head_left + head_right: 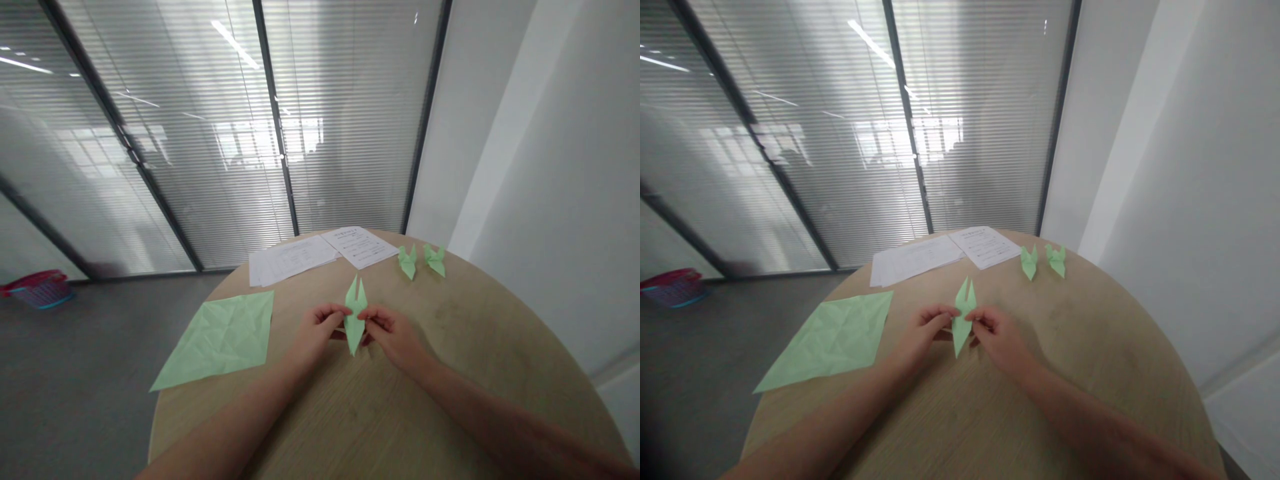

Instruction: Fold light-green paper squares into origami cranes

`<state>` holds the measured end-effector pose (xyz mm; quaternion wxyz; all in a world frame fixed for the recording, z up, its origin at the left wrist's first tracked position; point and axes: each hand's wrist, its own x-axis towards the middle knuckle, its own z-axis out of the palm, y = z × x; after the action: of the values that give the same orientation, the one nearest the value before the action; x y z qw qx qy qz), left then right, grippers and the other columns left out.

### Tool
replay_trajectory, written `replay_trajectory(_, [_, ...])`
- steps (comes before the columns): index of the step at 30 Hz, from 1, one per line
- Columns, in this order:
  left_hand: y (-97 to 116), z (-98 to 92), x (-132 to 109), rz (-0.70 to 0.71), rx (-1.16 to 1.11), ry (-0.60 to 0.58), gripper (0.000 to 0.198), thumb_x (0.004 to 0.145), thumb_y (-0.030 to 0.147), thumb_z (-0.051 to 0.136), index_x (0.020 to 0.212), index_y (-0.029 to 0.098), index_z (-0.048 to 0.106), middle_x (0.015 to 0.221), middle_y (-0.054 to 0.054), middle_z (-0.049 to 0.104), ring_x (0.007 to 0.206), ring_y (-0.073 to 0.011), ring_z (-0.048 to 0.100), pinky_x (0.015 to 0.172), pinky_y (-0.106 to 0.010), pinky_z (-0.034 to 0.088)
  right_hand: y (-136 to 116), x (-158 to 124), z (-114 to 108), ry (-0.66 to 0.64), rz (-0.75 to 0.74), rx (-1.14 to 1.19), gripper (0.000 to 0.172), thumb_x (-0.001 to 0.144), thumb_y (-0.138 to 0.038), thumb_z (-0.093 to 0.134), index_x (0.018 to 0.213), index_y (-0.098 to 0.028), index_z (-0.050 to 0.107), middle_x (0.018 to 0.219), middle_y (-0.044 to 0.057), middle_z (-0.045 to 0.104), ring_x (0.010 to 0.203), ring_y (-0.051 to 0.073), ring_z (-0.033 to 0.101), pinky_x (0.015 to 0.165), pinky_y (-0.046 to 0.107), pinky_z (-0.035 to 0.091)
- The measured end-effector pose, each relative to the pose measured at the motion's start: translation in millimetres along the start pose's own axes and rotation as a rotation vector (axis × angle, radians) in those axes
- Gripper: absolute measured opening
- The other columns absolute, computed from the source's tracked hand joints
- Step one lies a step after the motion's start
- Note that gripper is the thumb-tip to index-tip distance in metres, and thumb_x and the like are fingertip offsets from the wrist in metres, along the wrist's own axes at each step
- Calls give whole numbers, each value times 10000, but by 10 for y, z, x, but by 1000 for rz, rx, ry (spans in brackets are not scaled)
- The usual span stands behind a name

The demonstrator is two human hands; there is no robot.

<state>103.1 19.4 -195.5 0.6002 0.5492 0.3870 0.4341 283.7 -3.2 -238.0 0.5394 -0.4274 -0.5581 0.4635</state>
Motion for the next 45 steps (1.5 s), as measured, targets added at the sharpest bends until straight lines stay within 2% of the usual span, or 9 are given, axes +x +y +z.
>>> replay_trajectory(3, [-12, -14, 20, 19, 51, -8, 248, 711, 344, 817, 788, 138, 704, 706, -25, 709, 646, -149, 662, 640, -280, 575, -9, -12, -10, 1, 1, -33, 235, 845, -448, 662, 932, -231, 683, 896, 31, 694, 699, 178, 670, 651, 333, 597])
replay_trajectory(8, [-24, -33, 41, 47, -16, 16, 379, 648, 312, 882, 838, 179, 582, 652, 43, 657, 578, -133, 638, 574, -265, 564, 13, -11, 21, -7, 24, -4, 275, 816, -461, 720, 912, -233, 598, 816, 15, 681, 673, 176, 674, 651, 318, 582])
replay_trajectory(11, [-21, -34, 42, 37, -50, 9, 432, 648, 298, 889, 951, 175, 607, 721, 19, 703, 637, -157, 678, 625, -296, 589, -2, 7, 40, 40, 28, 70, 407, 766, -445, 781, 1028, -248, 539, 863, 23, 708, 728, 202, 698, 638, 323, 583])
replay_trajectory(14, [-25, -32, 46, 4, -39, -15, 478, 653, 332, 890, 1028, 153, 654, 813, -36, 748, 707, -179, 703, 675, -313, 591, -42, 19, 31, -30, 82, 93, 486, 780, -496, 768, 1138, -240, 564, 887, 42, 737, 780, 228, 718, 661, 342, 585])
replay_trajectory(19, [-38, -42, 56, -32, 87, -62, 369, 680, 436, 857, 816, 132, 699, 722, -41, 715, 642, -158, 661, 648, -295, 564, -65, 15, 1, -119, 150, 68, 400, 783, -585, 743, 912, -211, 690, 874, 58, 761, 782, 225, 720, 735, 358, 574])
replay_trajectory(28, [-20, -51, 36, -7, 241, -68, 283, 736, 409, 786, 729, 145, 681, 687, -13, 656, 634, -130, 607, 612, -249, 519, -87, 18, -9, -164, 124, 58, 382, 793, -550, 749, 929, -194, 731, 906, 63, 762, 844, 226, 701, 789, 342, 538])
replay_trajectory(32, [21, -62, 41, 40, 240, -81, 313, 807, 461, 709, 810, 149, 718, 724, -23, 657, 671, -141, 603, 625, -259, 533, -123, -5, -41, -182, 166, 65, 369, 790, -516, 763, 932, -176, 738, 884, 50, 749, 786, 185, 666, 742, 292, 503])
replay_trajectory(39, [186, -235, 94, 159, 207, -75, 425, 806, 374, 730, 1180, 173, 713, 835, -24, 674, 727, -149, 623, 613, -259, 553, -166, -73, -35, -249, 273, 98, 435, 698, -542, 841, 882, -162, 733, 806, 31, 707, 685, 144, 609, 660, 255, 483])
replay_trajectory(45, [201, -285, 88, 241, 372, -113, 279, 832, 326, 698, 1055, 166, 750, 871, -60, 712, 726, -162, 639, 621, -275, 560, -174, -71, -39, -268, 258, 54, 542, 683, -653, 833, 883, -161, 724, 764, 22, 682, 645, 128, 582, 607, 231, 463])
